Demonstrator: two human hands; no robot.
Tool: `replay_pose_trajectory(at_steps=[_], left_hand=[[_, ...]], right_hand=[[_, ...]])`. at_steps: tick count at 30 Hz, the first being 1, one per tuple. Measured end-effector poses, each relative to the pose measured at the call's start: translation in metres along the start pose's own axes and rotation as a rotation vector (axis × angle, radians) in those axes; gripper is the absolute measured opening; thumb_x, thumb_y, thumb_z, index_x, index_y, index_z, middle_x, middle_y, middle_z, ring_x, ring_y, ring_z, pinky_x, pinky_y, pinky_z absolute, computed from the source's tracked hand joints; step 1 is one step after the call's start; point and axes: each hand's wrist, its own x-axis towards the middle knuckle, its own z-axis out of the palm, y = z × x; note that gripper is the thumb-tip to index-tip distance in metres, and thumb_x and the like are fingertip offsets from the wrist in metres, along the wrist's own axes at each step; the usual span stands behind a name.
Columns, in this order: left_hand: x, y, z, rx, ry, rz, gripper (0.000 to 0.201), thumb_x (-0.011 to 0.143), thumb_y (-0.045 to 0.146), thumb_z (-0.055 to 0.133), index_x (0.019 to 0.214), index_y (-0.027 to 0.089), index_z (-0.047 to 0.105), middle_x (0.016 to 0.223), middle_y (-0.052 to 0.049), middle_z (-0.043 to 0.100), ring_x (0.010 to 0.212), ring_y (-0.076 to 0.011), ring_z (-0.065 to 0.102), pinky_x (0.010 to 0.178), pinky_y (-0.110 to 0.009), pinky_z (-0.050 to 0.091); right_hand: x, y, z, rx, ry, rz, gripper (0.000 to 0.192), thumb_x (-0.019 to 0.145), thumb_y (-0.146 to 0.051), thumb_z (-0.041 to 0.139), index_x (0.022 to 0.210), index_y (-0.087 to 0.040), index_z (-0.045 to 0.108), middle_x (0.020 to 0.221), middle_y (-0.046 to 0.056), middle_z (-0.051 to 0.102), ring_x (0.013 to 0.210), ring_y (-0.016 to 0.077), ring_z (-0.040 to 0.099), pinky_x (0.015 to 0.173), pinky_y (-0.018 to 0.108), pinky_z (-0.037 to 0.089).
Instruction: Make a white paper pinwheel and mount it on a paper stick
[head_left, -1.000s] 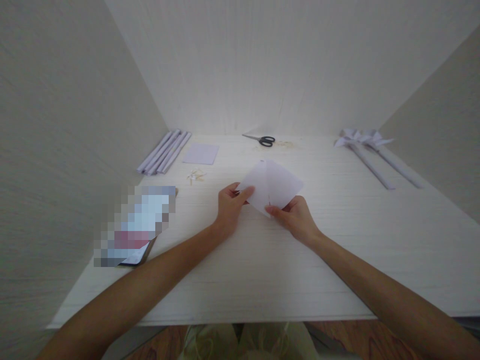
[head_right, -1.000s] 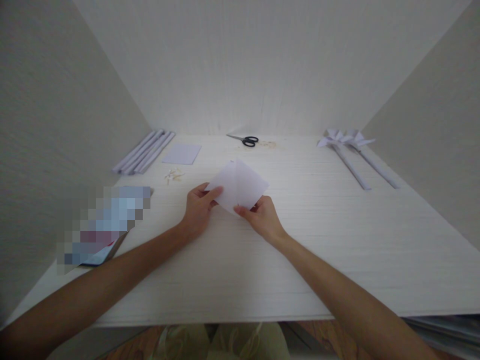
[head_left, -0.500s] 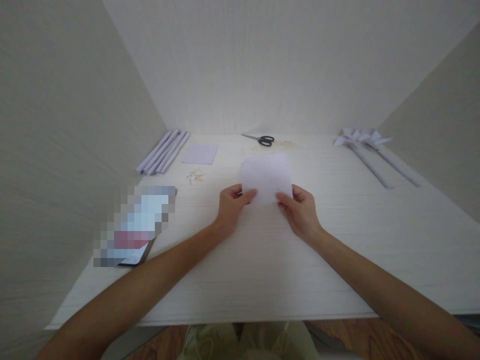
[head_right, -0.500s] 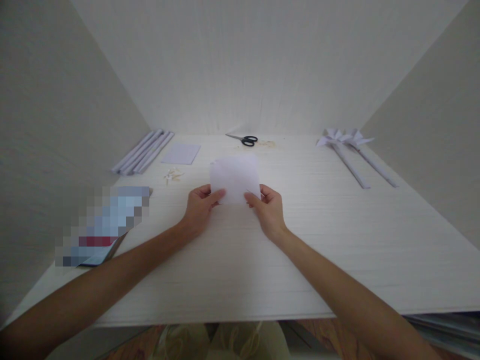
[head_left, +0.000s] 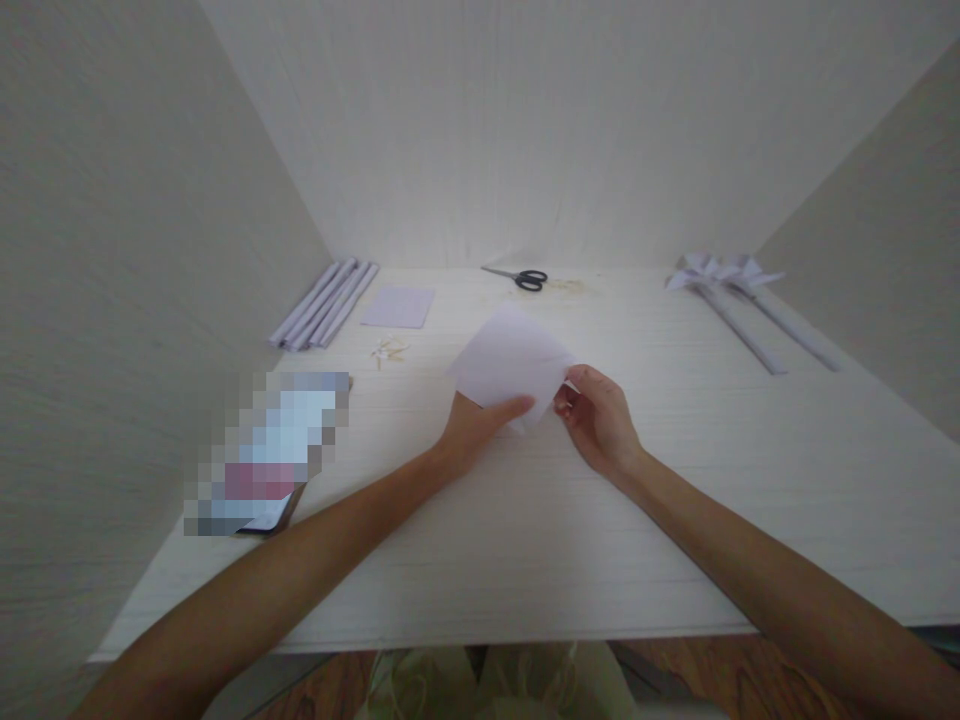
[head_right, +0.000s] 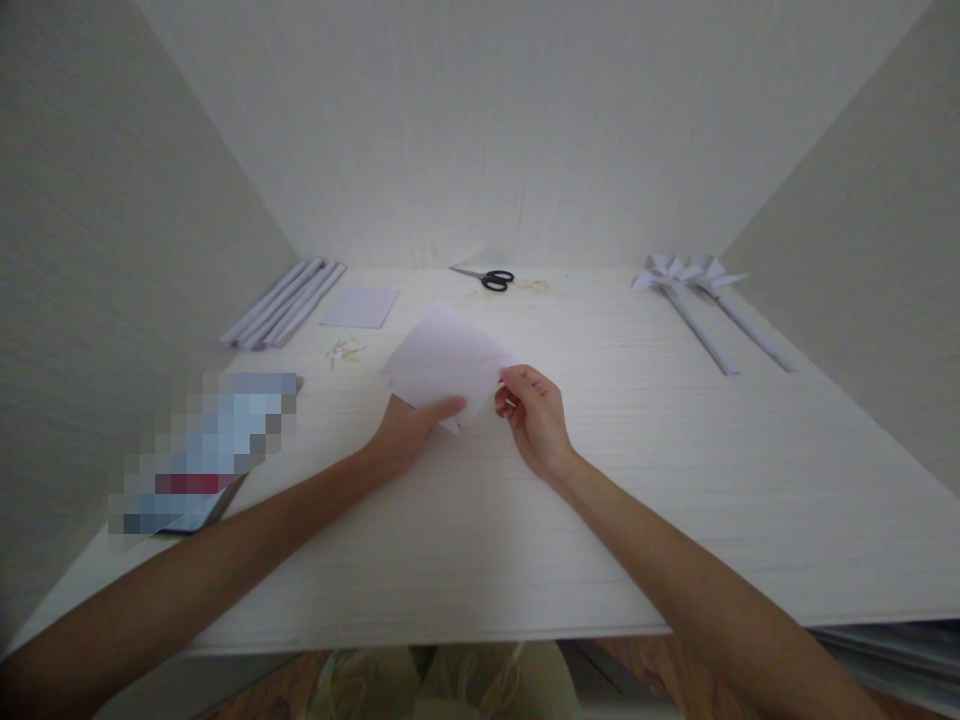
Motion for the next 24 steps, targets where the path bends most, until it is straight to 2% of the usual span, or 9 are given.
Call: replay_pose_trajectory(at_steps=[4, 9, 14, 19, 24], left_hand=[[0.0034, -0.0035, -0.0006, -0.033, 0.099, -0.001, 0.033, 0.054, 0.028, 0.069, 0.083, 0.016, 0.061, 0.084, -0.005, 0.065, 0.079, -0.0158, 0.058, 0.076, -0.030, 0.045], [0.0042, -0.0065, -0.0005, -0.084, 0.093, -0.034, 0.028, 0.055, 0.029, 0.068, 0.078, 0.015, 0.061, 0.075, -0.003, 0.064, 0.066, -0.0137, 0.057, 0.064, -0.028, 0.048], [0.0031, -0.0039, 0.0003, -0.076, 0.097, -0.052, 0.028, 0.053, 0.030, 0.069, 0.076, 0.016, 0.061, 0.072, -0.002, 0.063, 0.062, -0.0128, 0.057, 0.061, -0.027, 0.048], [0.0026, -0.0016, 0.0011, -0.069, 0.098, -0.062, 0.026, 0.053, 0.030, 0.069, 0.074, 0.016, 0.062, 0.070, -0.003, 0.063, 0.065, -0.0138, 0.057, 0.059, -0.026, 0.048], [0.0020, 0.0004, 0.0011, 0.000, 0.078, -0.051, 0.025, 0.054, 0.032, 0.068, 0.071, 0.015, 0.062, 0.070, -0.004, 0.064, 0.063, -0.0141, 0.057, 0.055, -0.025, 0.048]], right_hand=[[-0.0011, -0.0015, 0.0001, -0.033, -0.008, -0.013, 0.007, 0.062, -0.016, 0.060, 0.055, -0.016, 0.059, 0.064, -0.002, 0.053, 0.047, 0.0041, 0.041, 0.042, 0.018, 0.029], [-0.0058, -0.0019, 0.0007, -0.164, -0.087, -0.030, 0.008, 0.058, -0.011, 0.062, 0.052, -0.015, 0.059, 0.073, -0.001, 0.056, 0.048, 0.0035, 0.040, 0.044, 0.020, 0.030], [-0.0071, 0.0007, 0.0003, -0.246, -0.140, -0.064, 0.007, 0.059, -0.012, 0.062, 0.056, -0.016, 0.058, 0.070, -0.002, 0.055, 0.049, 0.0044, 0.040, 0.044, 0.020, 0.028], [-0.0071, 0.0008, 0.0004, -0.297, -0.162, -0.071, 0.012, 0.060, -0.021, 0.066, 0.058, -0.017, 0.055, 0.064, -0.003, 0.052, 0.051, 0.0060, 0.041, 0.046, 0.020, 0.030], [-0.0074, -0.0009, 0.0018, -0.427, -0.243, -0.056, 0.025, 0.072, -0.035, 0.054, 0.055, -0.017, 0.055, 0.055, -0.003, 0.047, 0.049, 0.0074, 0.039, 0.046, 0.022, 0.029]])
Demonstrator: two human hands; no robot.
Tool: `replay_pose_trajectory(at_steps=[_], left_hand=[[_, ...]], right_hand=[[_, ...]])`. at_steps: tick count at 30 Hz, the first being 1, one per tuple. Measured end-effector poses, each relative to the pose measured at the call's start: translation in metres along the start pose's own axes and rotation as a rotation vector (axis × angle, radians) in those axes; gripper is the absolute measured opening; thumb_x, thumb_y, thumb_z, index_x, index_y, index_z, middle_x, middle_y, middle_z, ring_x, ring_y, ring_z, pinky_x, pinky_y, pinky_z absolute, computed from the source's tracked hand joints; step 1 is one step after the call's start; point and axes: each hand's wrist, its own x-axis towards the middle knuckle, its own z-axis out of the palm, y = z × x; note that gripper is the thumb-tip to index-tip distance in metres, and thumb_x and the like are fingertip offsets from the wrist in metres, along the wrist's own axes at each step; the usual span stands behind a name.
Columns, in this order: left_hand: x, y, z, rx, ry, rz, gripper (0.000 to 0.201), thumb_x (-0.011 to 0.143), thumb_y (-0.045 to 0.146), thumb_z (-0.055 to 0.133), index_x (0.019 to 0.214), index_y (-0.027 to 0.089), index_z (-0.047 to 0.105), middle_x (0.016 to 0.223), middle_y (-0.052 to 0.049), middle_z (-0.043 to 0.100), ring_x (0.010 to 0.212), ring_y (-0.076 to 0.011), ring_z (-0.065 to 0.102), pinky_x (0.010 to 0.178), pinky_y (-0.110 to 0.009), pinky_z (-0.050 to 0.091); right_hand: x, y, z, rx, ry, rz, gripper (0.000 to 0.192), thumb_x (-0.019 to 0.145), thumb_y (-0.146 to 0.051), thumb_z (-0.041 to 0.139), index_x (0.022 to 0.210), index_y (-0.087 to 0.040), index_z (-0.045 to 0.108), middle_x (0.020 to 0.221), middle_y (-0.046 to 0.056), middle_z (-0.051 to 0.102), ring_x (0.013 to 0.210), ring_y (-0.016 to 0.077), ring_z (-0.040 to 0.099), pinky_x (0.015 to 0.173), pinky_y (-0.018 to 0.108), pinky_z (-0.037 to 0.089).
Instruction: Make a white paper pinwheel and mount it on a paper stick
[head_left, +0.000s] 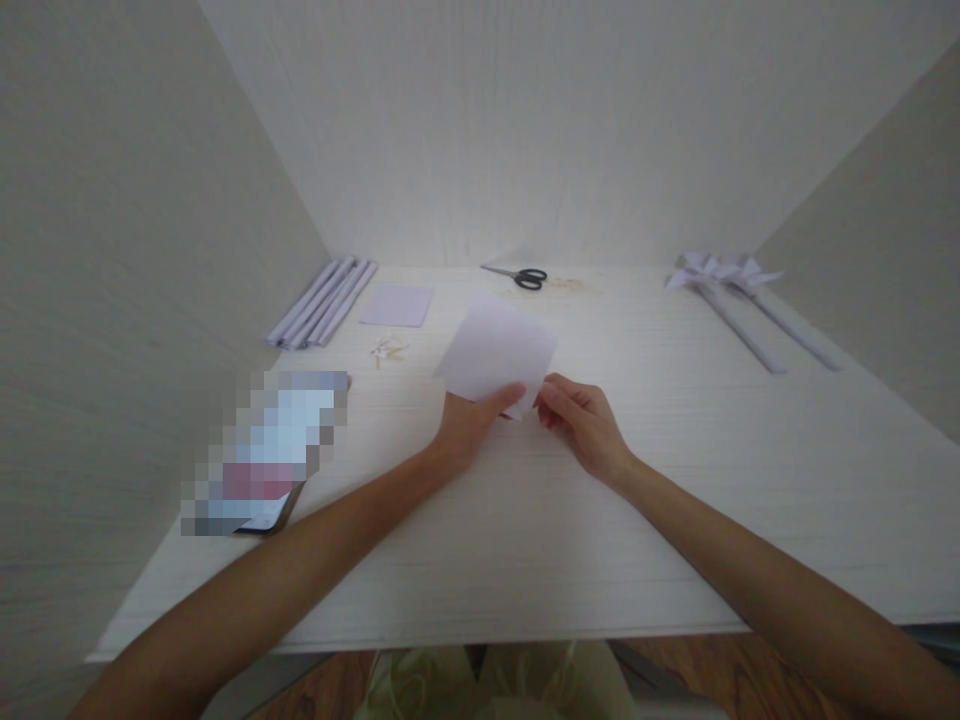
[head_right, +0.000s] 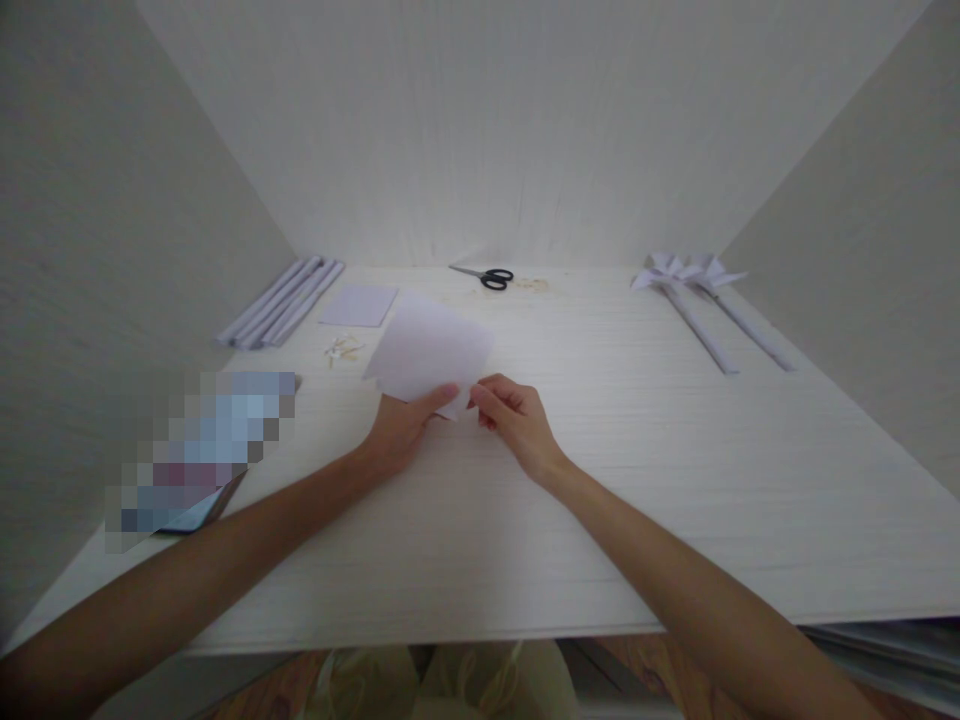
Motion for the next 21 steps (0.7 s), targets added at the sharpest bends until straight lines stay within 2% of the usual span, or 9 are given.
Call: replay_pose_trajectory(at_steps=[4, 9, 21], left_hand=[[-0.0002, 0.0006, -0.0002, 0.039, 0.008, -0.009, 0.024, 0.054, 0.032, 0.068, 0.069, 0.015, 0.063, 0.068, -0.003, 0.064, 0.060, -0.0135, 0.056, 0.054, -0.025, 0.048], [0.0004, -0.0016, -0.0007, 0.013, 0.037, -0.011, 0.025, 0.053, 0.032, 0.069, 0.070, 0.015, 0.064, 0.068, -0.004, 0.064, 0.064, -0.0151, 0.057, 0.057, -0.027, 0.048], [0.0026, -0.0049, -0.0007, -0.017, 0.049, 0.014, 0.027, 0.054, 0.030, 0.069, 0.076, 0.016, 0.063, 0.077, -0.005, 0.066, 0.071, -0.0162, 0.059, 0.066, -0.029, 0.048]], right_hand=[[0.0002, 0.0009, 0.0004, -0.098, -0.043, -0.068, 0.017, 0.067, -0.030, 0.061, 0.057, -0.017, 0.058, 0.072, 0.001, 0.053, 0.062, 0.0095, 0.046, 0.054, 0.023, 0.034], [-0.0001, 0.0032, -0.0006, -0.063, -0.076, -0.045, 0.007, 0.063, -0.027, 0.065, 0.066, -0.020, 0.064, 0.084, 0.002, 0.056, 0.071, 0.0119, 0.052, 0.056, 0.023, 0.038], [-0.0002, 0.0037, -0.0002, 0.007, -0.079, -0.049, 0.004, 0.063, -0.018, 0.064, 0.065, -0.021, 0.066, 0.082, 0.001, 0.054, 0.072, 0.0112, 0.052, 0.061, 0.025, 0.040]])
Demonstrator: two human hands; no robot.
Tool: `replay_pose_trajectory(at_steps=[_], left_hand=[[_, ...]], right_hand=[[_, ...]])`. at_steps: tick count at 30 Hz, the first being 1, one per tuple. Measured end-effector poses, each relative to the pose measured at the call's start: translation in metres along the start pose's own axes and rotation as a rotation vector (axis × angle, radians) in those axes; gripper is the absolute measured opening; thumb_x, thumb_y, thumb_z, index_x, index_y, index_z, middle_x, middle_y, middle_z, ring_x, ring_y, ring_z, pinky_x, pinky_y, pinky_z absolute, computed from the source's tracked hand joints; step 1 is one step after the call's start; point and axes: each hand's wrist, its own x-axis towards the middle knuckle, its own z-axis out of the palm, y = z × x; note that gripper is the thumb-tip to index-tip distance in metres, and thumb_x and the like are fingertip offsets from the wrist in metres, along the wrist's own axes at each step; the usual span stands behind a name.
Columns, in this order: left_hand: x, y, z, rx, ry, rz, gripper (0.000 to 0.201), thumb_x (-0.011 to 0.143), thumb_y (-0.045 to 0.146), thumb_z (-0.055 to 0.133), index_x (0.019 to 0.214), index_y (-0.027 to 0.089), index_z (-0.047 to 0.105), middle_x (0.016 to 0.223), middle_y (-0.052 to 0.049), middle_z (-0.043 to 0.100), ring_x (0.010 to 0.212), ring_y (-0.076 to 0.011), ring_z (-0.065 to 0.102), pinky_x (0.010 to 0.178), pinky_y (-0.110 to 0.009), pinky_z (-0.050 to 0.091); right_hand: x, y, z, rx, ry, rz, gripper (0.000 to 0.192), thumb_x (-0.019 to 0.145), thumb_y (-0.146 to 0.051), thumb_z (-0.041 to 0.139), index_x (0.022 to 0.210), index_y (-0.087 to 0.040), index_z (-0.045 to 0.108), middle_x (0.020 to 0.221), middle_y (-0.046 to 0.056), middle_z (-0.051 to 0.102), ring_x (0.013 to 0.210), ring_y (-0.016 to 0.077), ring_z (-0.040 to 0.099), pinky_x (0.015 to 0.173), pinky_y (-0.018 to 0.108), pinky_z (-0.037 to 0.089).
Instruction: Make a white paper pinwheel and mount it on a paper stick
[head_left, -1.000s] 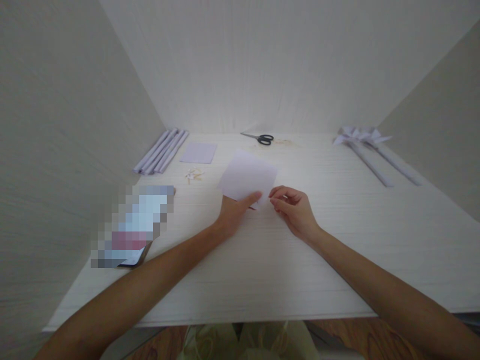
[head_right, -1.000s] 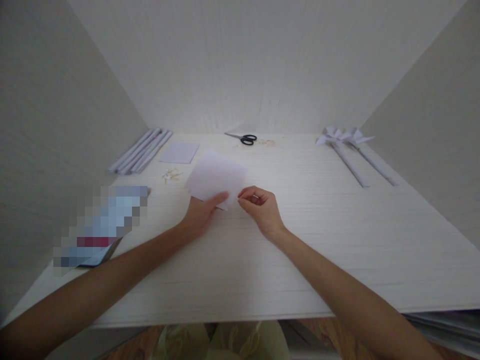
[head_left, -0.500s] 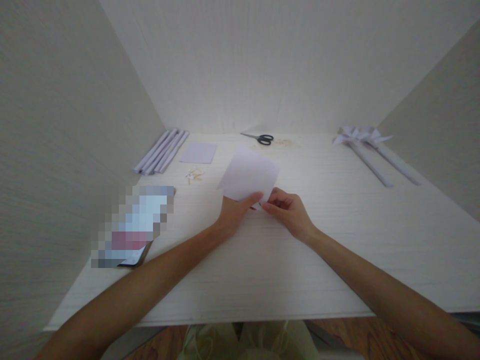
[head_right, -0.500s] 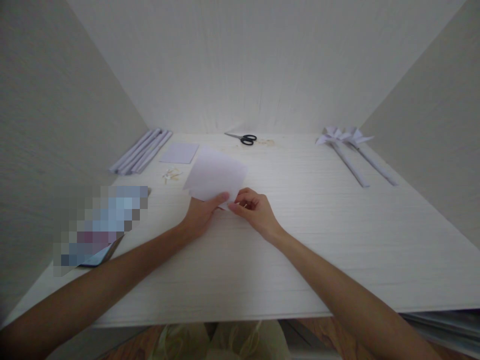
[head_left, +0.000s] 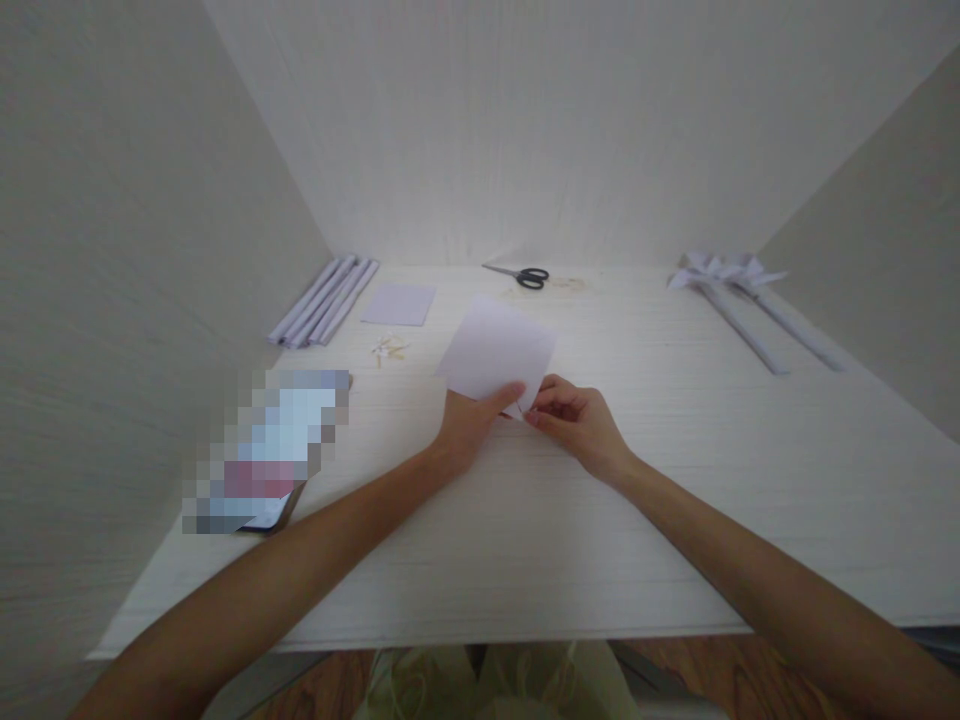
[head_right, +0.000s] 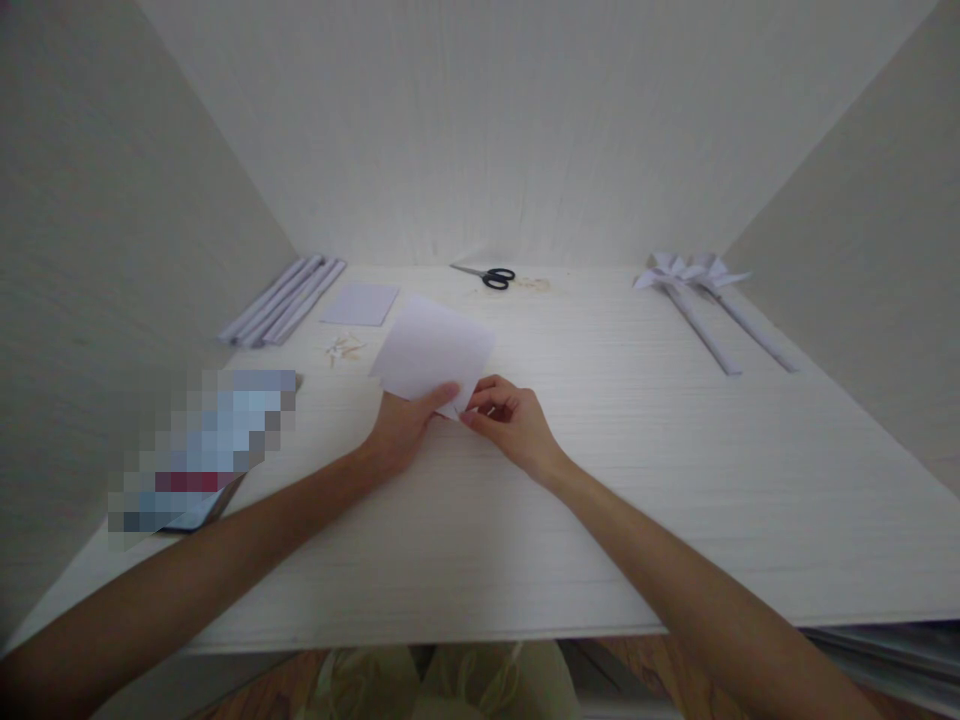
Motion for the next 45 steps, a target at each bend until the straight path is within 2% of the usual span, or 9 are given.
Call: replay_pose_trajectory(at_steps=[5, 13, 24, 32, 36, 45], left_hand=[[-0.0018, 0.0039, -0.0001, -0.005, -0.015, 0.019, 0.027, 0.054, 0.029, 0.069, 0.077, 0.015, 0.062, 0.085, -0.005, 0.066, 0.076, -0.0159, 0.059, 0.071, -0.029, 0.047], [-0.0001, 0.0002, 0.0000, 0.013, 0.021, -0.002, 0.028, 0.053, 0.031, 0.069, 0.074, 0.015, 0.063, 0.074, -0.004, 0.065, 0.071, -0.0158, 0.058, 0.068, -0.030, 0.047], [-0.0008, 0.0041, 0.0009, 0.052, 0.023, 0.008, 0.032, 0.053, 0.031, 0.069, 0.079, 0.014, 0.062, 0.078, -0.004, 0.065, 0.071, -0.0153, 0.059, 0.067, -0.030, 0.048], [-0.0012, 0.0042, 0.0004, 0.049, -0.010, -0.011, 0.030, 0.054, 0.032, 0.068, 0.076, 0.013, 0.063, 0.073, -0.004, 0.065, 0.067, -0.0153, 0.059, 0.063, -0.029, 0.049], [-0.0023, 0.0072, 0.0013, 0.094, -0.006, -0.010, 0.024, 0.055, 0.030, 0.067, 0.072, 0.013, 0.063, 0.068, -0.004, 0.065, 0.064, -0.0149, 0.058, 0.061, -0.028, 0.049], [-0.0042, 0.0053, 0.0018, 0.138, -0.017, 0.007, 0.025, 0.055, 0.031, 0.067, 0.073, 0.014, 0.064, 0.073, -0.004, 0.066, 0.065, -0.0147, 0.059, 0.060, -0.028, 0.049]], right_hand=[[0.0008, 0.0003, -0.0001, 0.006, -0.016, -0.010, 0.004, 0.063, -0.017, 0.064, 0.064, -0.021, 0.065, 0.081, 0.001, 0.052, 0.072, 0.0110, 0.052, 0.062, 0.025, 0.040], [0.0008, 0.0013, -0.0007, -0.034, -0.020, -0.020, 0.003, 0.065, -0.020, 0.062, 0.063, -0.020, 0.064, 0.079, 0.001, 0.053, 0.073, 0.0119, 0.052, 0.063, 0.025, 0.040], [0.0017, 0.0032, -0.0024, -0.097, -0.009, -0.050, 0.008, 0.068, -0.019, 0.060, 0.062, -0.020, 0.065, 0.076, 0.001, 0.054, 0.072, 0.0122, 0.052, 0.064, 0.026, 0.038], [0.0013, 0.0033, -0.0016, -0.069, 0.009, -0.034, 0.007, 0.066, -0.019, 0.061, 0.060, -0.019, 0.064, 0.073, 0.000, 0.053, 0.068, 0.0109, 0.051, 0.060, 0.026, 0.037], [0.0016, 0.0038, -0.0016, -0.077, 0.013, -0.012, 0.007, 0.065, -0.020, 0.061, 0.059, -0.019, 0.062, 0.074, 0.001, 0.053, 0.068, 0.0116, 0.052, 0.059, 0.025, 0.038], [0.0019, 0.0048, -0.0006, -0.132, 0.029, -0.029, 0.009, 0.064, -0.017, 0.057, 0.055, -0.017, 0.055, 0.069, 0.000, 0.053, 0.068, 0.0124, 0.053, 0.058, 0.025, 0.039]])
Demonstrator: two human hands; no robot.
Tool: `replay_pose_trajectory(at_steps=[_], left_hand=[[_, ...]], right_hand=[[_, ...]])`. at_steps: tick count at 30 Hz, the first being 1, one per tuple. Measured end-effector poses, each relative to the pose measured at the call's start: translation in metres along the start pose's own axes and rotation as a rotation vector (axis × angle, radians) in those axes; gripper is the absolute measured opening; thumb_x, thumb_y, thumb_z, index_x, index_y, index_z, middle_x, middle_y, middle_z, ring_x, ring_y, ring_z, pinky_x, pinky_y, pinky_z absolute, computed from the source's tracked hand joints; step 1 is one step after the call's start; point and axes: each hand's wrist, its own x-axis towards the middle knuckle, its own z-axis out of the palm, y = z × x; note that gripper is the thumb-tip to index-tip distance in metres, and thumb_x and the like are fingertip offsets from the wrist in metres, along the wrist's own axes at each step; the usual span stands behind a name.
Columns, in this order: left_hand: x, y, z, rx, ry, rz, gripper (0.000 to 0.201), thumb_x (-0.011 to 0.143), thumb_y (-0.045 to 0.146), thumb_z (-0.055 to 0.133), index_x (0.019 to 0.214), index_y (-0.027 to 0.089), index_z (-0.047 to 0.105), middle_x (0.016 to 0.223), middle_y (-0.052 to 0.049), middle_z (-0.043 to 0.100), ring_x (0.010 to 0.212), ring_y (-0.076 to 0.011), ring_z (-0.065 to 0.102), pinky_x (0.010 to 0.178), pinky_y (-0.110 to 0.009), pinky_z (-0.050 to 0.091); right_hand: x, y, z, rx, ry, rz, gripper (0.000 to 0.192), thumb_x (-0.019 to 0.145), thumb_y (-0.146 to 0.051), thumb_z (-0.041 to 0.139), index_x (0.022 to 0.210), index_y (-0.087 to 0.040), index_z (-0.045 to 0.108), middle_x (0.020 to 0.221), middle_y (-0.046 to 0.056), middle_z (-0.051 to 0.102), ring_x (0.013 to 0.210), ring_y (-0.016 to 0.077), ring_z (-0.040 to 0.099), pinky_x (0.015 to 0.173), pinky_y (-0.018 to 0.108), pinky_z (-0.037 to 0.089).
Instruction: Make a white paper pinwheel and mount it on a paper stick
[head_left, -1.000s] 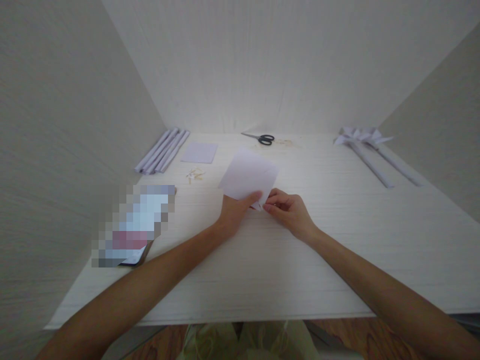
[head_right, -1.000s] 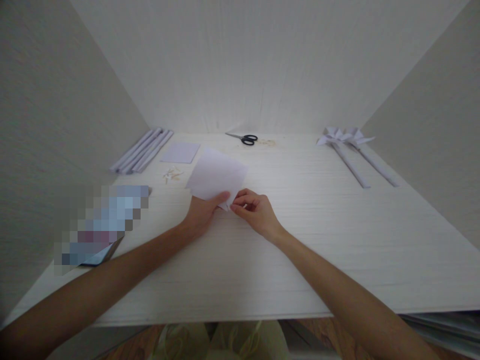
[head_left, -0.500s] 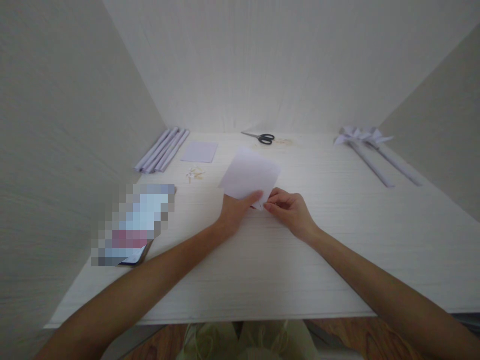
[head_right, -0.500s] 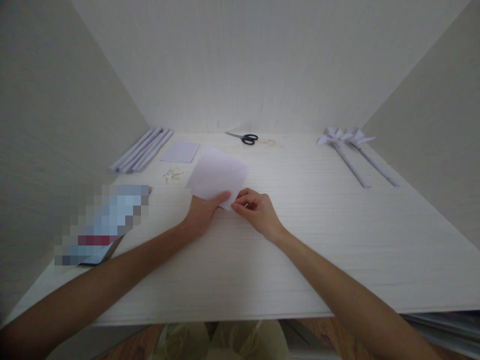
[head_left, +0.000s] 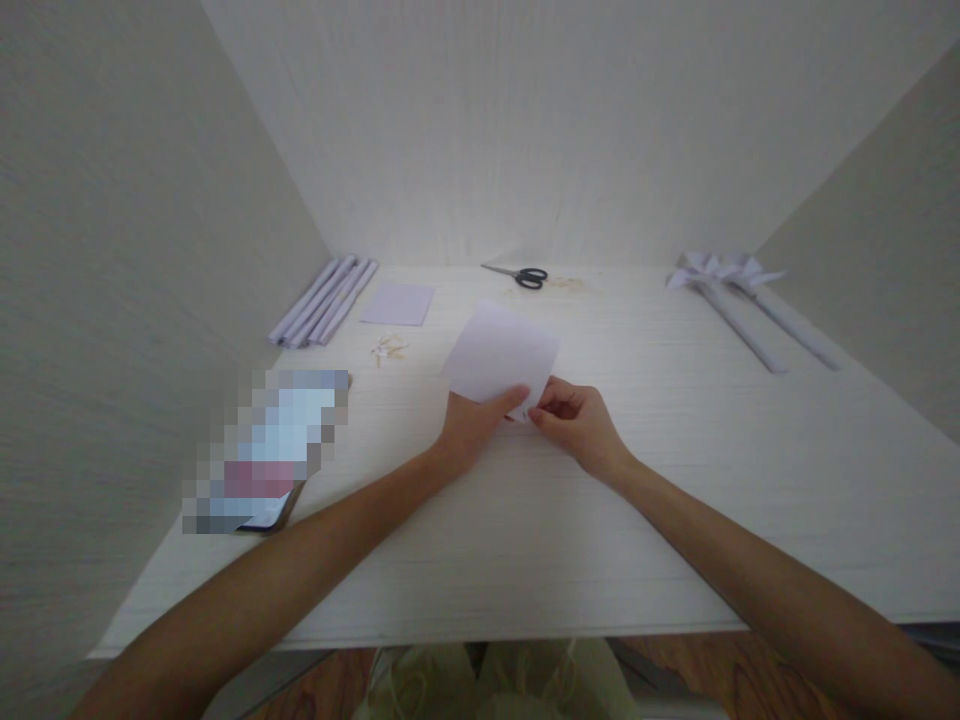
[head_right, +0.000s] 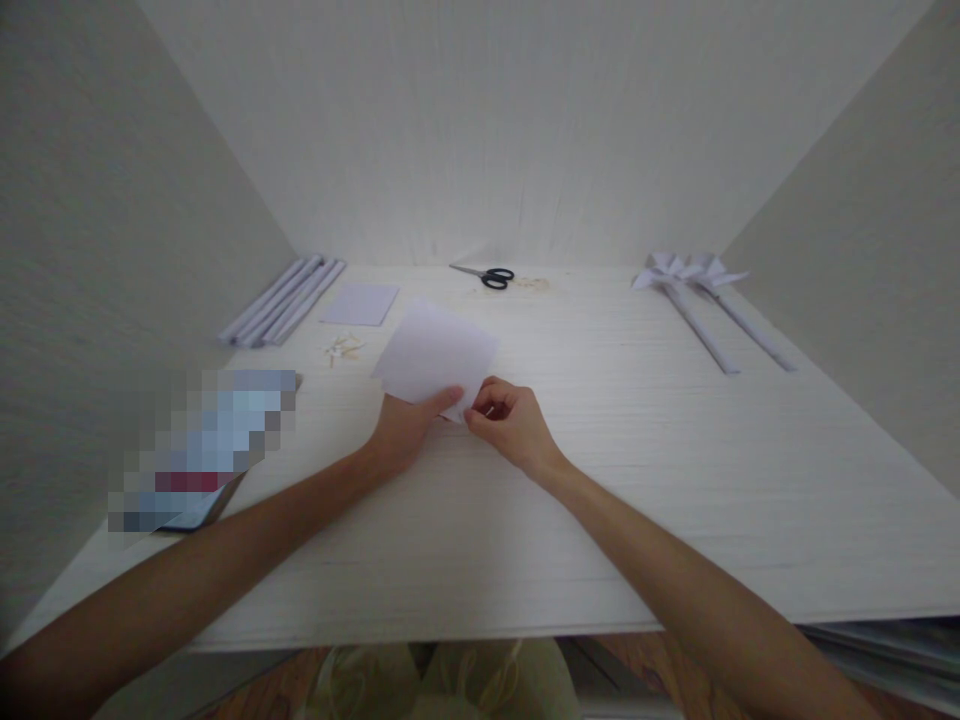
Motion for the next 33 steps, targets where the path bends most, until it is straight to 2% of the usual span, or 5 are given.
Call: replay_pose_trajectory(at_steps=[10, 17, 21, 24, 33], left_hand=[[0.0013, 0.0001, -0.0003, 0.016, -0.002, 0.015, 0.026, 0.056, 0.032, 0.067, 0.074, 0.014, 0.062, 0.071, -0.004, 0.065, 0.064, -0.0150, 0.059, 0.059, -0.028, 0.050], [0.0021, 0.0014, -0.0009, -0.032, 0.052, 0.018, 0.028, 0.055, 0.030, 0.068, 0.076, 0.014, 0.062, 0.081, -0.005, 0.066, 0.074, -0.0154, 0.059, 0.069, -0.029, 0.049], [0.0010, 0.0035, -0.0004, -0.015, 0.031, -0.003, 0.023, 0.056, 0.031, 0.067, 0.071, 0.014, 0.063, 0.071, -0.003, 0.065, 0.068, -0.0152, 0.059, 0.062, -0.027, 0.049], [0.0005, 0.0034, 0.0000, -0.016, 0.014, -0.033, 0.024, 0.056, 0.032, 0.066, 0.072, 0.014, 0.063, 0.072, -0.004, 0.065, 0.063, -0.0144, 0.059, 0.057, -0.027, 0.049], [-0.0002, 0.0004, -0.0002, 0.003, -0.031, -0.009, 0.028, 0.056, 0.034, 0.067, 0.075, 0.014, 0.063, 0.073, -0.005, 0.065, 0.066, -0.0157, 0.059, 0.060, -0.029, 0.049]], right_hand=[[-0.0005, -0.0031, 0.0015, 0.011, 0.049, -0.014, 0.007, 0.063, -0.016, 0.060, 0.056, -0.017, 0.060, 0.072, 0.002, 0.055, 0.068, 0.0125, 0.053, 0.059, 0.026, 0.039], [0.0012, -0.0017, -0.0036, 0.149, -0.040, 0.032, 0.011, 0.068, -0.018, 0.058, 0.058, -0.019, 0.064, 0.074, 0.000, 0.053, 0.067, 0.0106, 0.050, 0.059, 0.025, 0.037], [0.0014, -0.0025, -0.0022, 0.116, -0.058, 0.037, 0.010, 0.068, -0.023, 0.060, 0.060, -0.020, 0.065, 0.078, 0.001, 0.054, 0.074, 0.0125, 0.052, 0.065, 0.026, 0.039], [0.0015, -0.0042, -0.0001, 0.071, -0.047, 0.043, 0.008, 0.067, -0.026, 0.061, 0.063, -0.021, 0.065, 0.081, 0.002, 0.056, 0.076, 0.0135, 0.053, 0.067, 0.027, 0.040], [-0.0005, -0.0062, 0.0011, 0.022, 0.028, -0.005, 0.004, 0.063, -0.019, 0.066, 0.058, -0.019, 0.066, 0.087, 0.003, 0.055, 0.078, 0.0144, 0.054, 0.062, 0.027, 0.041]])
